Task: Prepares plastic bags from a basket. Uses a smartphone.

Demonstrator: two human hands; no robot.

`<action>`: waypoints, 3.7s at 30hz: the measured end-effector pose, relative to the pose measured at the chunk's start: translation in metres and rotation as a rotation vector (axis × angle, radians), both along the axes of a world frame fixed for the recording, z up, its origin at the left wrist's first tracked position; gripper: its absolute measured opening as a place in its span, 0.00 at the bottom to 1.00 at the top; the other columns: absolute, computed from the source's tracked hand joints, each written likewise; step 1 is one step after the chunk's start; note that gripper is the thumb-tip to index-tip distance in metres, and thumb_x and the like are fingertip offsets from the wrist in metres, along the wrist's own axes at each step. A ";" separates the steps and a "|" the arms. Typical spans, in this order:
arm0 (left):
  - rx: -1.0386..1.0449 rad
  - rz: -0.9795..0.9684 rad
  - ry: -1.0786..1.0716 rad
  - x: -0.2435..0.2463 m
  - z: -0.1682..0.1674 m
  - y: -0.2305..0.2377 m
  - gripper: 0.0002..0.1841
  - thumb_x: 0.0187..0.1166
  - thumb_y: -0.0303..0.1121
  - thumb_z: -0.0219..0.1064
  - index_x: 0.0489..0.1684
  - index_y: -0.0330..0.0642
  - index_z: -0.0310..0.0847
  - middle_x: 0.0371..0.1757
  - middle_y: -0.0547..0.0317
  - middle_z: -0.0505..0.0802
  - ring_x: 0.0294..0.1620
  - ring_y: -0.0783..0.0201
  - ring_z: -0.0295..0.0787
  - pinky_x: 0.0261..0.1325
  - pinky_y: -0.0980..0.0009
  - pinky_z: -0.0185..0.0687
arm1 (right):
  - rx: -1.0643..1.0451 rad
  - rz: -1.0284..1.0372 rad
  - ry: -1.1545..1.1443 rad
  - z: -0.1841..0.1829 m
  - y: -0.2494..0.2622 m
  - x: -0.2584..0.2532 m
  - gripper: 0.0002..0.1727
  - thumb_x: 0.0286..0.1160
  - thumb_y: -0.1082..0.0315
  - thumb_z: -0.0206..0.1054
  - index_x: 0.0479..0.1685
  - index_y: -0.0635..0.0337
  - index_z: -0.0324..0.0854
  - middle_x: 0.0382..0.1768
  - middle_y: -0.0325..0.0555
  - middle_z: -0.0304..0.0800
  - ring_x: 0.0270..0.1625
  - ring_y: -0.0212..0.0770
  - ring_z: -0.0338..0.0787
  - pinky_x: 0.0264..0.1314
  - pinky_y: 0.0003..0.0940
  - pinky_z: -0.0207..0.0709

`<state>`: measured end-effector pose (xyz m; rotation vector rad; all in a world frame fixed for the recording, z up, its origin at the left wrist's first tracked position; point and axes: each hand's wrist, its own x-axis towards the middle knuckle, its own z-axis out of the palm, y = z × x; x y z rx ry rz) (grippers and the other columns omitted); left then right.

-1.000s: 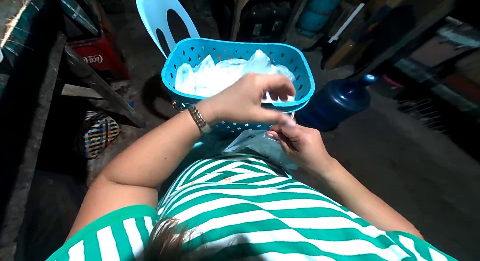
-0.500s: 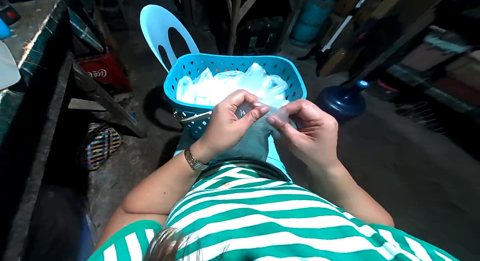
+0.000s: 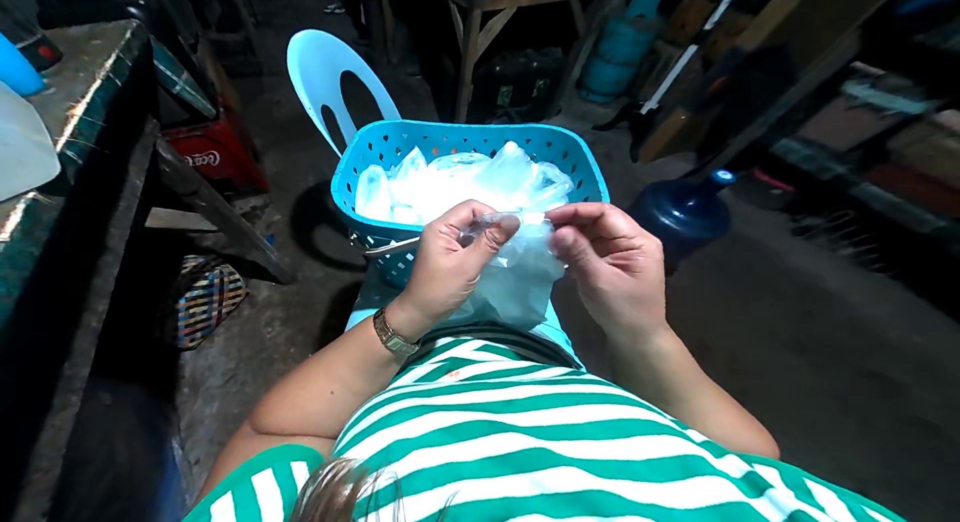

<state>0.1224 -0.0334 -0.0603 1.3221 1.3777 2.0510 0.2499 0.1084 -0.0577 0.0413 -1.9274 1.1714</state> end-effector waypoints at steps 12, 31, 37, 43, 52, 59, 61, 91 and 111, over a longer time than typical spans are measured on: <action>-0.169 -0.501 -0.113 -0.010 -0.003 -0.005 0.02 0.72 0.24 0.73 0.34 0.43 0.88 0.32 0.69 0.91 0.34 0.79 0.86 0.40 0.80 0.84 | -0.463 0.349 0.002 0.007 0.001 0.001 0.09 0.90 0.62 0.59 0.45 0.46 0.86 0.37 0.28 0.91 0.38 0.21 0.89 0.42 0.18 0.86; -0.006 -1.014 -0.252 -0.023 -0.005 -0.025 0.07 0.80 0.41 0.71 0.44 0.56 0.95 0.40 0.76 0.96 0.41 0.85 0.90 0.46 0.87 0.84 | -0.476 1.103 -0.306 -0.026 0.006 0.006 0.15 0.83 0.45 0.64 0.52 0.38 0.92 0.43 0.18 0.94 0.43 0.13 0.88 0.47 0.13 0.81; -0.121 -1.137 -0.295 -0.021 -0.011 -0.026 0.12 0.76 0.44 0.75 0.51 0.52 0.91 0.44 0.76 0.95 0.41 0.87 0.89 0.45 0.90 0.83 | -0.383 1.217 -0.033 -0.015 0.020 0.006 0.16 0.79 0.48 0.68 0.57 0.41 0.91 0.53 0.26 0.93 0.56 0.25 0.89 0.60 0.25 0.83; -0.209 -1.124 -0.140 -0.022 -0.002 -0.035 0.20 0.63 0.36 0.84 0.54 0.48 0.88 0.53 0.72 0.95 0.51 0.82 0.92 0.52 0.83 0.88 | -0.705 1.090 -0.199 -0.024 0.002 -0.002 0.11 0.85 0.55 0.65 0.53 0.42 0.92 0.40 0.27 0.95 0.41 0.19 0.91 0.48 0.19 0.85; -0.158 -0.217 -0.041 -0.012 0.018 -0.042 0.20 0.55 0.11 0.69 0.43 0.44 0.81 0.32 0.65 0.90 0.28 0.77 0.86 0.32 0.81 0.86 | -0.114 1.129 -0.437 -0.010 0.011 -0.003 0.10 0.69 0.56 0.80 0.33 0.47 0.86 0.29 0.16 0.90 0.33 0.10 0.84 0.36 0.09 0.77; -0.055 0.125 0.212 -0.025 0.032 -0.066 0.19 0.63 0.13 0.70 0.52 0.42 0.82 0.47 0.63 0.90 0.37 0.76 0.88 0.36 0.82 0.88 | 0.168 0.312 0.021 0.040 0.003 -0.004 0.12 0.73 0.69 0.75 0.52 0.55 0.81 0.44 0.30 0.89 0.44 0.22 0.89 0.48 0.20 0.88; -0.033 0.199 0.227 -0.032 0.032 -0.072 0.22 0.68 0.18 0.74 0.61 0.43 0.80 0.54 0.64 0.89 0.35 0.77 0.88 0.34 0.82 0.89 | 0.083 0.303 0.179 0.052 0.005 -0.017 0.22 0.73 0.75 0.74 0.66 0.52 0.78 0.47 0.25 0.90 0.40 0.20 0.90 0.43 0.18 0.89; 0.027 -0.346 0.026 -0.014 0.013 -0.049 0.05 0.71 0.28 0.78 0.37 0.47 0.88 0.41 0.68 0.92 0.41 0.77 0.89 0.46 0.78 0.87 | -0.039 0.186 0.053 0.005 -0.025 -0.023 0.08 0.85 0.70 0.64 0.45 0.60 0.89 0.44 0.33 0.88 0.46 0.21 0.86 0.51 0.16 0.83; -0.226 -0.414 -0.076 -0.024 0.010 -0.048 0.02 0.76 0.29 0.72 0.35 0.47 0.91 0.31 0.72 0.92 0.31 0.82 0.86 0.36 0.84 0.82 | -0.664 0.658 -0.243 -0.005 -0.016 -0.017 0.16 0.90 0.52 0.56 0.35 0.43 0.84 0.17 0.26 0.77 0.20 0.18 0.75 0.26 0.14 0.73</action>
